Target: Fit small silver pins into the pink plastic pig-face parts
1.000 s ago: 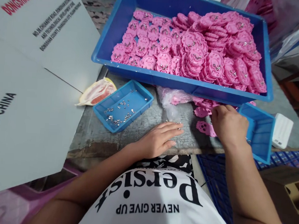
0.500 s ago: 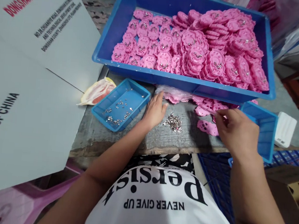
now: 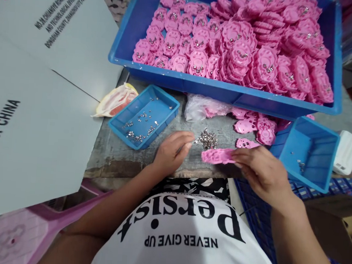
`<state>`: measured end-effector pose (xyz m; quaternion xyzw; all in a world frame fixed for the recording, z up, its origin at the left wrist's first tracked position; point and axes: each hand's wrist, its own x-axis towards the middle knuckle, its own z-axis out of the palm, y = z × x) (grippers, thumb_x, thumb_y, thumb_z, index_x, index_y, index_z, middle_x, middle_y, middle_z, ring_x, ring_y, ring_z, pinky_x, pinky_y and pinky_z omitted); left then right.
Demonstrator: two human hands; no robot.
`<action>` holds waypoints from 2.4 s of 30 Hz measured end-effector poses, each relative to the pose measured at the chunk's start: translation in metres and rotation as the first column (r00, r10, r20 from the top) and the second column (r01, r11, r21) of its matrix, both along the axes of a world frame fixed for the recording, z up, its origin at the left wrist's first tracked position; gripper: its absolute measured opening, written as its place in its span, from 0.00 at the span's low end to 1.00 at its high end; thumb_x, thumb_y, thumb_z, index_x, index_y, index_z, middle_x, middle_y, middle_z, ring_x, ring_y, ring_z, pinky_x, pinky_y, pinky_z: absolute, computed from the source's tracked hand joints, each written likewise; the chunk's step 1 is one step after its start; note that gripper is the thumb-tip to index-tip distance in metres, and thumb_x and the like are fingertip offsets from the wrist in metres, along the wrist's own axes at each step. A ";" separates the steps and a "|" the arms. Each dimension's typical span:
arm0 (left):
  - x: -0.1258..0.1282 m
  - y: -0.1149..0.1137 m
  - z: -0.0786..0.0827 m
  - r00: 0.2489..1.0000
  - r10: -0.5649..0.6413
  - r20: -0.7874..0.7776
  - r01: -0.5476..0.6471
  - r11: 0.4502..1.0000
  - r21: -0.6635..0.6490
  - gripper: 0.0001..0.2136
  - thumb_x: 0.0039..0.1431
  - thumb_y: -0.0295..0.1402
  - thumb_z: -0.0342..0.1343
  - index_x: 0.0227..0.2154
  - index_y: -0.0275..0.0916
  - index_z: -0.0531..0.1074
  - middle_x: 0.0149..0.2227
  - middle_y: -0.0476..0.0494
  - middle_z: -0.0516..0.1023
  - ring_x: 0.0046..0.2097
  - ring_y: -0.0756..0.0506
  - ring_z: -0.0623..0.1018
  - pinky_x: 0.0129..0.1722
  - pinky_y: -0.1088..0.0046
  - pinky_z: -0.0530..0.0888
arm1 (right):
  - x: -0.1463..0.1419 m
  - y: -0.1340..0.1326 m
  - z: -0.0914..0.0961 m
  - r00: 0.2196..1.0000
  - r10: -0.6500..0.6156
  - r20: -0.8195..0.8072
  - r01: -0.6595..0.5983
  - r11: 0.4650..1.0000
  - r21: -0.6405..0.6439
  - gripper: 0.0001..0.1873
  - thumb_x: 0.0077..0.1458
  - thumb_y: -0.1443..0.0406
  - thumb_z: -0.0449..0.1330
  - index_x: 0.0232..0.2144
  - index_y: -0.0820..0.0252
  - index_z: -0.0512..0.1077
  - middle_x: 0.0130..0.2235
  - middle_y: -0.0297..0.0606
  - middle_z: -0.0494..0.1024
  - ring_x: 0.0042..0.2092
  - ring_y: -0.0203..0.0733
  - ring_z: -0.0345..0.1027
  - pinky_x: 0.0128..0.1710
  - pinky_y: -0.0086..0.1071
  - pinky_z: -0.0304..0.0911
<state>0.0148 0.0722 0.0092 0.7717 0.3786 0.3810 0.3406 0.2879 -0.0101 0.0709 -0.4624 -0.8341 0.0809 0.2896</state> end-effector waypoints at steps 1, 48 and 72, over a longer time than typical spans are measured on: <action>-0.002 -0.006 0.006 0.997 -0.011 0.074 0.023 0.986 -0.164 0.14 0.70 0.37 0.51 0.46 0.38 0.78 0.49 0.36 0.84 0.52 0.42 0.81 0.56 0.60 0.75 | -0.007 0.000 -0.001 0.998 0.056 -0.004 -0.057 0.998 -0.016 0.12 0.67 0.71 0.55 0.47 0.55 0.75 0.46 0.43 0.85 0.44 0.45 0.78 0.42 0.39 0.71; 0.021 -0.012 0.035 0.821 0.439 0.366 0.067 0.562 -0.824 0.20 0.44 0.29 0.69 0.39 0.38 0.67 0.29 0.52 0.75 0.26 0.51 0.74 0.27 0.73 0.69 | -0.085 0.050 -0.043 0.575 -0.464 -0.674 -0.112 0.771 -0.627 0.14 0.52 0.51 0.72 0.32 0.54 0.80 0.32 0.35 0.78 0.32 0.39 0.67 0.34 0.35 0.65; 0.015 -0.020 0.008 0.612 0.315 0.726 0.355 0.711 -0.608 0.34 0.48 0.32 0.72 0.60 0.47 0.68 0.62 0.40 0.74 0.65 0.39 0.73 0.67 0.55 0.67 | -0.113 0.042 -0.042 0.332 -0.546 -0.769 -0.082 0.795 -0.600 0.09 0.54 0.61 0.69 0.25 0.56 0.75 0.56 0.42 0.77 0.62 0.53 0.67 0.67 0.52 0.54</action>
